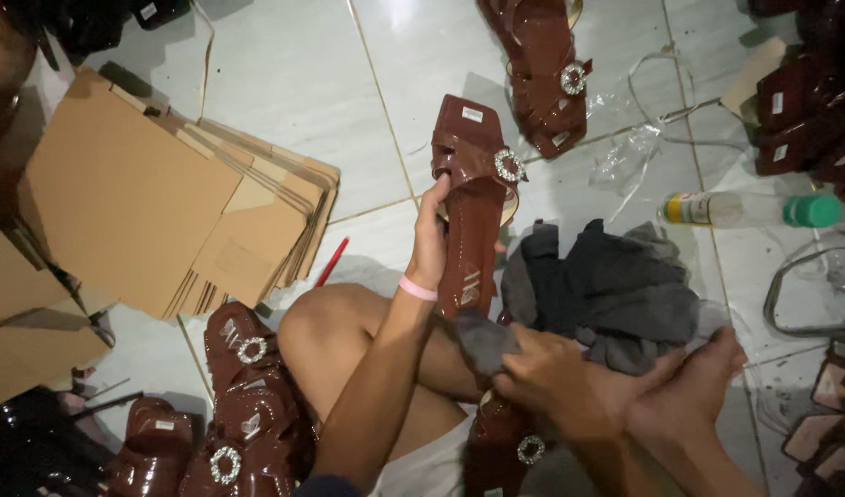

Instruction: The person sits on the floor and wipes brown high-heeled sandals with a grey cloth. They handle the shoes one at a time, turning them over to clean different surfaces, and place the cleaned shoes back on the floor among other similar footwear.

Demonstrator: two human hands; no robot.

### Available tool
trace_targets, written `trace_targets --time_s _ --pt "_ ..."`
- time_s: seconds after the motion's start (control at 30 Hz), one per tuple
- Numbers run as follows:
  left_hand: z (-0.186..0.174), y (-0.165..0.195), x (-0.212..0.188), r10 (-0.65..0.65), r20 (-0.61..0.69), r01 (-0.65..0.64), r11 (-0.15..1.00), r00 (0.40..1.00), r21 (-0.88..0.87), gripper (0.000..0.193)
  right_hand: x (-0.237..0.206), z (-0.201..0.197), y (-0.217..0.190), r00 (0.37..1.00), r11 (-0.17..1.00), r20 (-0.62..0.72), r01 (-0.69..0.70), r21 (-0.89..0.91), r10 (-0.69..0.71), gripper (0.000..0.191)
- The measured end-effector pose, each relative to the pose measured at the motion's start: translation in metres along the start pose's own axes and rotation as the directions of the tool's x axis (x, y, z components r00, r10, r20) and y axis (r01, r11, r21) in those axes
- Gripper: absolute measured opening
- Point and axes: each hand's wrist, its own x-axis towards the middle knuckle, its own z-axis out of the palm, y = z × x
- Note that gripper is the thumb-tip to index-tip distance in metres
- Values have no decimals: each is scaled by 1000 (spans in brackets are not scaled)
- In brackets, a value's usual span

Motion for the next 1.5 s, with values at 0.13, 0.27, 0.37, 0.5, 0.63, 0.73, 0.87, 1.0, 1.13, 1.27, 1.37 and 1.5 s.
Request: trace_targets --time_s 0.13,0.27,0.37,0.5,0.63,0.73,0.87,1.0,1.13,1.27,1.37,1.5 --pt "-1 1 -1 -58 -17 58 998 998 -4 76 4 8 2 984 991 -153 103 85 -89 27" --pt "-1 4 -2 -8 0 8 1000 1000 6 79 -1 4 10 993 996 -89 76 48 -71 27" --pt "2 3 -3 -53 -3 53 999 999 -3 80 -1 6 12 994 995 -39 103 -7 -103 25" --pt "5 2 -5 6 -25 -5 1000 1000 3 74 -1 8 12 995 987 -23 95 129 -93 27" --pt "5 3 -5 58 -4 -58 998 998 6 74 -4 4 14 996 996 -32 80 25 -80 27" --pt "7 0 -3 -35 73 35 999 997 1 77 -3 2 14 986 986 -46 161 53 -159 27" --pt "6 -1 -3 -50 -22 49 998 999 -35 74 0 5 13 973 974 -108 211 79 -202 23" --pt "2 4 -2 4 -35 -4 1000 999 -4 78 -10 3 21 990 994 -92 108 -16 -109 24" --pt "0 7 3 -17 -21 17 1000 1000 -17 81 -21 4 26 993 998 -108 51 -32 -55 24" --pt "-1 8 5 10 -47 -12 998 999 -56 80 -16 8 19 992 999 -119 31 -38 -35 27" --pt "0 4 4 40 -107 -52 992 993 -115 76 -7 5 8 987 998 -144 70 -1 -70 27" --pt "3 -1 4 45 -110 -53 996 993 -65 78 6 5 -10 963 990 -244 128 60 -110 28"
